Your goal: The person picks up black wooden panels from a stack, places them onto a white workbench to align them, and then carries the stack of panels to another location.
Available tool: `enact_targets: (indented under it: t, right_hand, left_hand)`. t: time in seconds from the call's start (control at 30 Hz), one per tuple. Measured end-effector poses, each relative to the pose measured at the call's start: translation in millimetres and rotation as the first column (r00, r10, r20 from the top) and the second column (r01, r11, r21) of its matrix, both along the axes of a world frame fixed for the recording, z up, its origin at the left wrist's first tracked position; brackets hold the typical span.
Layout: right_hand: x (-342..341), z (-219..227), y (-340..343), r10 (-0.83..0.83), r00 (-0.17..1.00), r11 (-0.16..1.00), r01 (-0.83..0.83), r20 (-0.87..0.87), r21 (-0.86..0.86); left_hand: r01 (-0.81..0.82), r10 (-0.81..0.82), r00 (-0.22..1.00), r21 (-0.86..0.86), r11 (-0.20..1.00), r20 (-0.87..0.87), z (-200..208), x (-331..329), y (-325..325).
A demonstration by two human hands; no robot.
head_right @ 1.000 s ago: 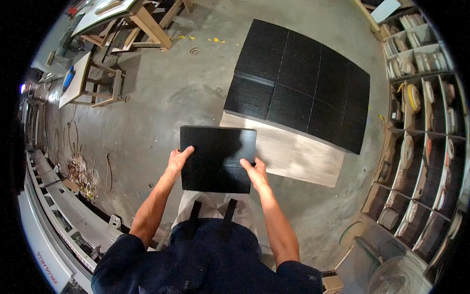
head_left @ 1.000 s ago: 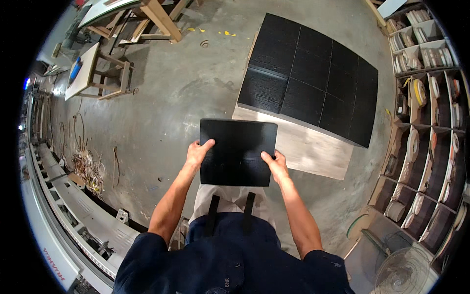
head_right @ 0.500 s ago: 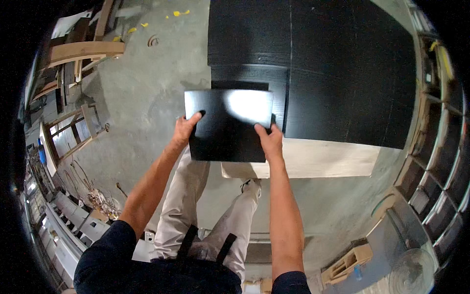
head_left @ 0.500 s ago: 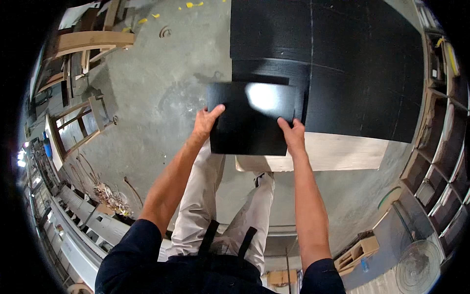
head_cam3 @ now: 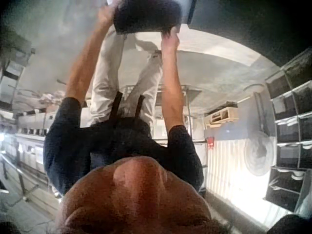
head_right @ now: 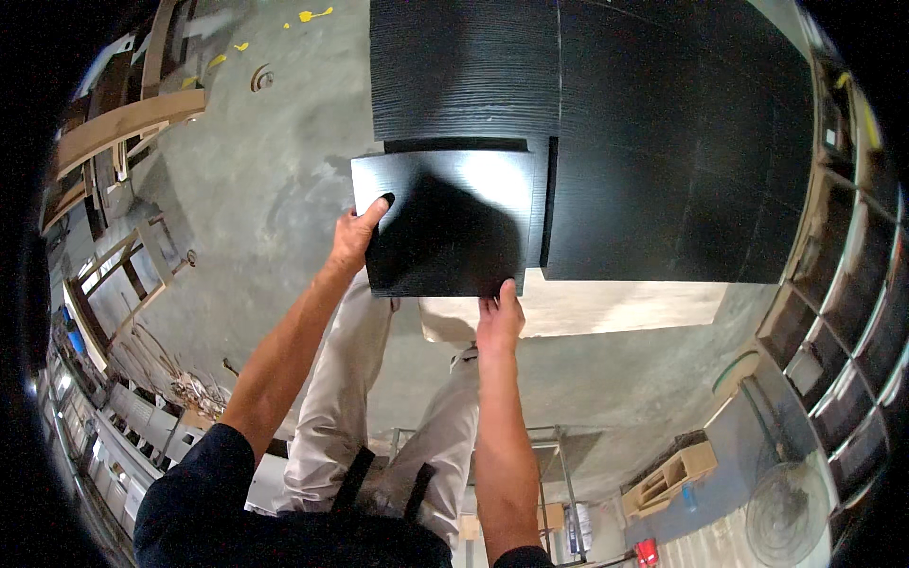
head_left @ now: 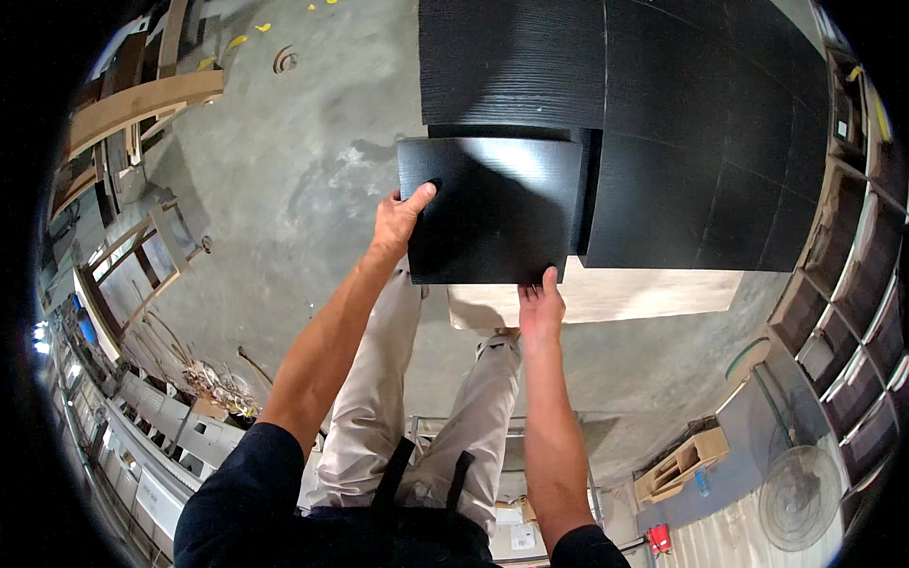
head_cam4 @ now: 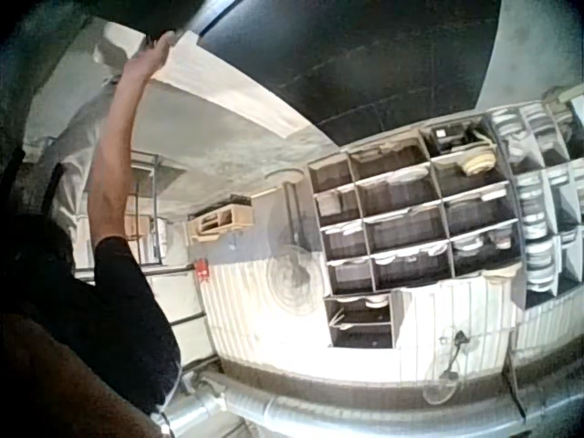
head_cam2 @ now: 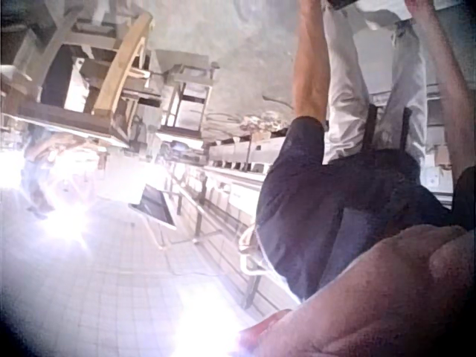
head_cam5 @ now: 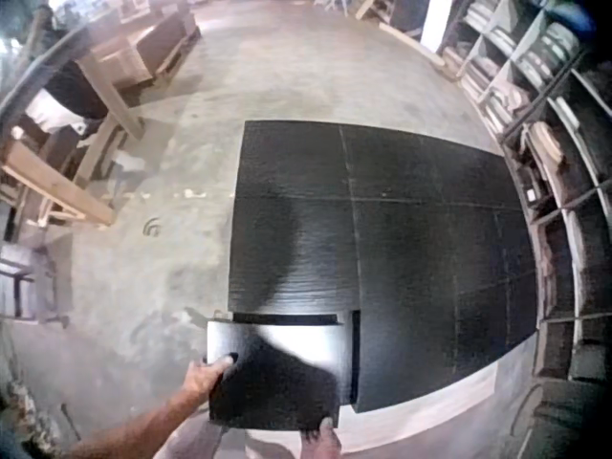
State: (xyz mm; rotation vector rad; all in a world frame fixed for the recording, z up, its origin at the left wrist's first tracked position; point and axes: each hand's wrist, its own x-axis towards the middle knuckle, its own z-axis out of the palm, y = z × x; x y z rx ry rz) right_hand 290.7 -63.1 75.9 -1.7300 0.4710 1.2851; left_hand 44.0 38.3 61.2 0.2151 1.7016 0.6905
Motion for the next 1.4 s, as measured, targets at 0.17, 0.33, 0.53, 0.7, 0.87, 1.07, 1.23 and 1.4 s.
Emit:
enact_targets:
  t: [0.17,0.33,0.53,0.7,0.87,1.07,1.23,1.4]
  right_hand:
    - [5,-6,24,-0.068,0.982,0.988,0.090,-0.177,0.124]
    - [13,-2,36,-0.087,0.986,0.994,0.096,-0.142,0.058]
    - [19,-1,41,-0.048,0.992,0.994,0.059,-0.119,0.092]
    - [22,-3,41,-0.063,0.992,0.988,0.077,-0.108,0.135]
    - [31,2,40,0.031,0.998,0.999,-0.031,-0.058,-0.013]
    - [18,28,42,0.497,0.630,0.856,-0.467,0.596,-0.220]
    - [26,31,91,0.767,-0.002,0.427,-0.745,0.642,-0.513]
    - [27,16,105,0.700,-0.026,0.504,-0.690,0.713,-0.519]
  left_hand:
    - [0.043,-0.043,0.999,-0.020,0.999,-0.025,5,11,13]
    - [0.152,-0.177,0.964,-0.138,0.979,-0.197,3,17,23]
    - [0.181,-0.205,0.963,-0.141,0.973,-0.178,1,24,27]
    - [0.182,-0.207,0.962,-0.146,0.972,-0.177,-8,26,25]
    - [0.204,-0.224,0.964,-0.143,0.968,-0.143,4,32,30]
    - [0.183,-0.189,0.978,-0.071,0.981,-0.085,-1,22,23]
    - [0.123,-0.103,0.982,0.120,0.985,-0.159,28,40,12]
    - [0.108,-0.102,0.993,0.092,0.990,-0.058,24,35,0]
